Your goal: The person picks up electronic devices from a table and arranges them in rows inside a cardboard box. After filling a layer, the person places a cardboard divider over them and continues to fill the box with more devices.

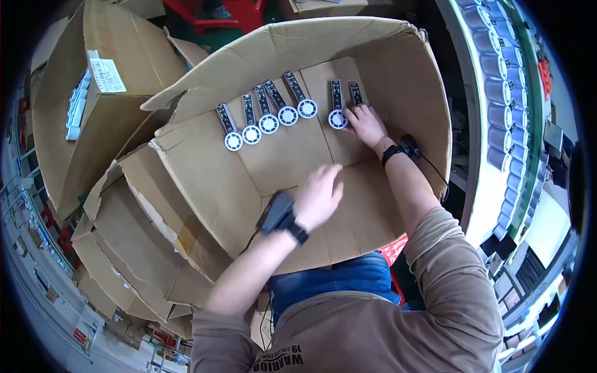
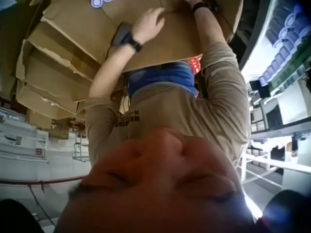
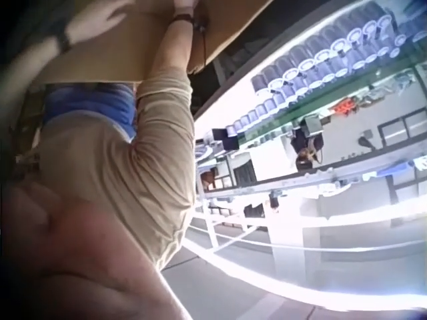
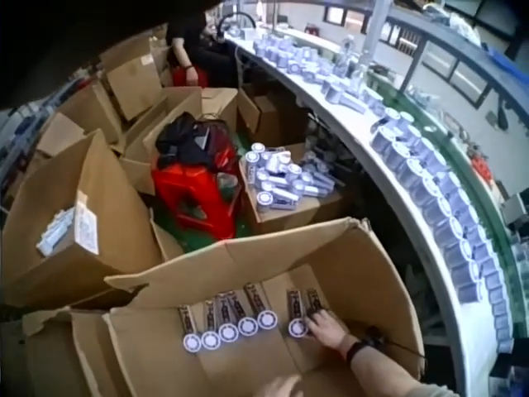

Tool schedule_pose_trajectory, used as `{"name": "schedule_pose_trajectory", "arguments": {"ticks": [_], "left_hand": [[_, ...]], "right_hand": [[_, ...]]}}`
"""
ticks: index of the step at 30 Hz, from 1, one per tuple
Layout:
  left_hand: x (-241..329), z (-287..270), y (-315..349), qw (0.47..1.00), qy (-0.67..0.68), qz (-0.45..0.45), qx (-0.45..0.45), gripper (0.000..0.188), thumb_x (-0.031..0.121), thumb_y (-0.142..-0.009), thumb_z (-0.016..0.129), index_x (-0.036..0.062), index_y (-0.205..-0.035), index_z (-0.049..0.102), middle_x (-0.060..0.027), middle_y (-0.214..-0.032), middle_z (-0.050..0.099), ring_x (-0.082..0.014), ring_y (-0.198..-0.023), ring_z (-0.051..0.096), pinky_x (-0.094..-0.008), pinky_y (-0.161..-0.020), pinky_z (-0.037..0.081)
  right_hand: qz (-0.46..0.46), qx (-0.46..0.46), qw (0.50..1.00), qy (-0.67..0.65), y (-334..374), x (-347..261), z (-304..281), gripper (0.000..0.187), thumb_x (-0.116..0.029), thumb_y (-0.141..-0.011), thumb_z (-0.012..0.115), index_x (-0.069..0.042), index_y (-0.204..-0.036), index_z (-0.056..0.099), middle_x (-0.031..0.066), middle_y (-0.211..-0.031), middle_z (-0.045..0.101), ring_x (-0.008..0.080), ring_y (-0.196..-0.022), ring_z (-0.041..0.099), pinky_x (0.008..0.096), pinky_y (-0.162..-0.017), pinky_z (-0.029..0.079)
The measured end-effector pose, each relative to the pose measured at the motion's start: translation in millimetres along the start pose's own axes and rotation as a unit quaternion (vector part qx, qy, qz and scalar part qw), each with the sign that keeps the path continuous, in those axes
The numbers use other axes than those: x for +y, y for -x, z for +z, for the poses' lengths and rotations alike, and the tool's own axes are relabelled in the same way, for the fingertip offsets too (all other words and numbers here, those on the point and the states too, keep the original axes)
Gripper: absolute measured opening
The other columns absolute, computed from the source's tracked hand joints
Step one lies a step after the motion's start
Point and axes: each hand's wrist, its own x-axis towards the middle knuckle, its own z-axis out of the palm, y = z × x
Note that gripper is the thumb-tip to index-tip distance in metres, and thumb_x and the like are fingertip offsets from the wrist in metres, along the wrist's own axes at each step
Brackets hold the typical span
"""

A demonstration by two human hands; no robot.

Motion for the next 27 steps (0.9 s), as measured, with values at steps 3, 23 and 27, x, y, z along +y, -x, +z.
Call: {"name": "schedule_pose_trajectory", "arguments": {"ticks": [3, 23, 27], "left_hand": [[-52, 46, -94, 0.974, -0.2, 0.072, 0.073, 0.037, 0.013, -0.082, 0.06, 0.0044, -0.117, 0.053, -0.0182, -0.112, 0.055, -0.0351, -0.101, 0.053, -0.0431, -0.089, 0.043], [-85, 41, -190, 0.899, -0.418, 0.023, 0.128, 0.054, 0.031, -0.072, 0.074, 0.0077, -0.118, 0.056, -0.0144, -0.097, 0.061, -0.0307, -0.104, 0.053, -0.0583, -0.106, 0.019], [-89, 41, -195, 0.892, -0.434, 0.008, 0.128, 0.055, 0.034, -0.073, 0.073, 0.0067, -0.117, 0.056, -0.014, -0.096, 0.062, -0.0299, -0.105, 0.053, -0.0564, -0.107, 0.018]], "right_hand": [[0.006, 0.007, 1.0, -0.011, 0, -4, 1, 0.045, -0.028, -0.077, 0.066, -0.008, -0.116, 0.054, 0.0089, -0.096, 0.054, 0.0263, -0.094, 0.052, 0.0386, -0.084, 0.045], [0.304, -0.026, 0.92, -0.245, -28, -5, 13, 0.061, -0.01, -0.083, 0.061, -0.011, -0.137, 0.034, 0.0228, -0.126, 0.046, 0.0406, -0.103, 0.056, 0.0427, -0.089, 0.047], [0.269, -0.016, 0.92, -0.285, -45, 7, 27, 0.062, -0.009, -0.083, 0.06, -0.012, -0.139, 0.033, 0.0238, -0.127, 0.046, 0.0408, -0.105, 0.055, 0.0423, -0.09, 0.047]]}}
